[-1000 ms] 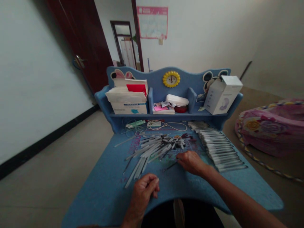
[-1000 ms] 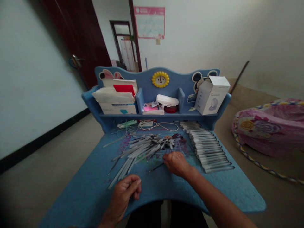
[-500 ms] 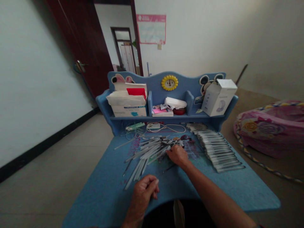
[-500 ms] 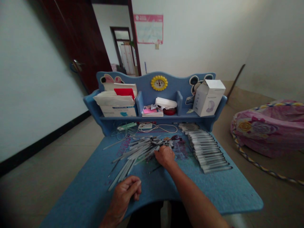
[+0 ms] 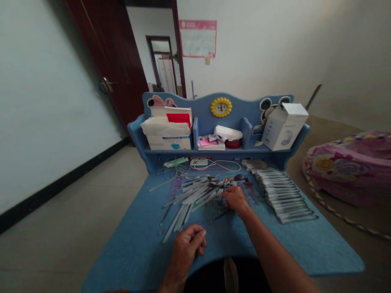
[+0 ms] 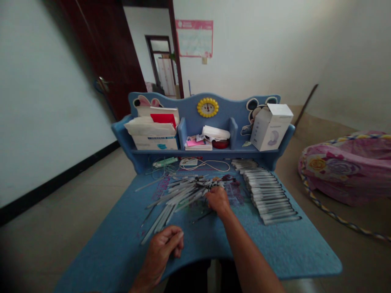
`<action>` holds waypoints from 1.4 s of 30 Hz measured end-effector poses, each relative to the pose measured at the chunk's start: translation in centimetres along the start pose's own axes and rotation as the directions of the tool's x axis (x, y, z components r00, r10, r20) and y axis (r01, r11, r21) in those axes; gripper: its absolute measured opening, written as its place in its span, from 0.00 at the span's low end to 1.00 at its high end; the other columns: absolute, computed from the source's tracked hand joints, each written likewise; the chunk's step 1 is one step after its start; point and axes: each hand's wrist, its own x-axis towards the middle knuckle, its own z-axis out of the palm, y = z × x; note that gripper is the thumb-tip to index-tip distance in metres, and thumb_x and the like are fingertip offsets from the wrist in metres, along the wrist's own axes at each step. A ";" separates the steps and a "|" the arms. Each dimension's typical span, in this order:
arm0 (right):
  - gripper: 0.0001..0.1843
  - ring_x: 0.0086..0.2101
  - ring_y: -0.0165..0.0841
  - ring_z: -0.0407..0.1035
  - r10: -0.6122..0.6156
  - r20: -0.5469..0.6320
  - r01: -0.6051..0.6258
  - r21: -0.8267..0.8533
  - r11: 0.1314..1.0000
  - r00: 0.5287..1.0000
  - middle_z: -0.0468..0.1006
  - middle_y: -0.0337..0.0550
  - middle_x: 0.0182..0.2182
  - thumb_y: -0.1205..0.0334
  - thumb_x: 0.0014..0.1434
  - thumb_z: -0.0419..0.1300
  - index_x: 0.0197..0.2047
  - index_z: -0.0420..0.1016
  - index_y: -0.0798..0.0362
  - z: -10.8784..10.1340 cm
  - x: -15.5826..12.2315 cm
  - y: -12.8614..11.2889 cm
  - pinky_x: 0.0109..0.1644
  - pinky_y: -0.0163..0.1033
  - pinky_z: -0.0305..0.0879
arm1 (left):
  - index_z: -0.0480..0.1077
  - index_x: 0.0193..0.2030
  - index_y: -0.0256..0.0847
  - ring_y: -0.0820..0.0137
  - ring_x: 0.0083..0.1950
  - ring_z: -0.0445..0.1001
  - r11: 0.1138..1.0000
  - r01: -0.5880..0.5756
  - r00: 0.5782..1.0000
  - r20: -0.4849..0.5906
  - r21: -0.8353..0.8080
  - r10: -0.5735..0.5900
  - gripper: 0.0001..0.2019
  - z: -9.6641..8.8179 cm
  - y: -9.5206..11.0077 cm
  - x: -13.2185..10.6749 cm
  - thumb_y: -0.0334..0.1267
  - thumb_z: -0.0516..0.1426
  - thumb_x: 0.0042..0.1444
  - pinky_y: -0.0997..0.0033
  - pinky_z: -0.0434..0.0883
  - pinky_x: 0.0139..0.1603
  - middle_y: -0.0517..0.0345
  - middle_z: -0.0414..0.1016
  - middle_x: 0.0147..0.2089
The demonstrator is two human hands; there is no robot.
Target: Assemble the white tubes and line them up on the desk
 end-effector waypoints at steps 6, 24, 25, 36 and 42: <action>0.13 0.09 0.23 0.55 -0.059 0.143 0.026 0.225 0.974 0.988 0.68 0.32 0.12 0.54 0.51 0.54 0.21 0.63 0.53 -0.7 -4.7 0.6 0.12 0.28 0.44 | 0.68 0.27 0.38 0.76 0.18 0.65 1.000 0.003 1.000 -0.022 -0.009 -0.003 0.10 0.2 -0.2 -0.1 0.44 0.57 0.49 0.77 0.62 0.22 0.64 0.68 0.20; 0.13 0.13 0.24 0.61 -0.184 0.169 -0.022 0.791 0.611 0.968 0.74 0.38 0.18 0.57 0.49 0.63 0.24 0.66 0.55 -2.9 -7.7 5.2 0.17 0.30 0.55 | 0.72 0.38 0.36 0.59 0.44 0.72 0.234 -0.124 0.977 0.078 0.964 0.198 0.10 2.7 4.2 6.5 0.28 0.51 0.52 0.65 0.66 0.43 0.44 0.73 0.41; 0.12 0.13 0.24 0.61 -0.183 0.166 -0.021 0.794 0.607 0.969 0.75 0.38 0.18 0.57 0.49 0.63 0.24 0.66 0.55 -2.9 -7.7 5.2 0.17 0.30 0.55 | 0.72 0.38 0.35 0.58 0.43 0.73 0.211 -0.117 0.980 0.079 0.970 0.184 0.11 3.1 4.2 7.1 0.27 0.51 0.52 0.64 0.66 0.42 0.43 0.73 0.41; 0.12 0.13 0.25 0.62 -0.153 0.145 -0.028 0.809 0.587 0.978 0.74 0.38 0.17 0.57 0.49 0.63 0.23 0.65 0.54 -3.3 -7.7 4.8 0.17 0.30 0.56 | 0.70 0.30 0.39 0.62 0.38 0.72 0.257 -0.159 0.981 0.123 0.953 0.149 0.08 1.9 5.2 6.8 0.25 0.52 0.48 0.69 0.63 0.37 0.50 0.74 0.33; 0.11 0.15 0.27 0.65 -0.113 0.015 0.053 0.815 0.576 0.993 0.76 0.40 0.20 0.57 0.48 0.64 0.25 0.68 0.55 -3.4 -7.3 3.0 0.19 0.31 0.59 | 0.66 0.29 0.41 0.70 0.27 0.67 0.612 -0.200 0.978 0.113 0.765 0.178 0.03 0.1 4.5 3.2 0.31 0.52 0.49 0.75 0.60 0.28 0.62 0.67 0.24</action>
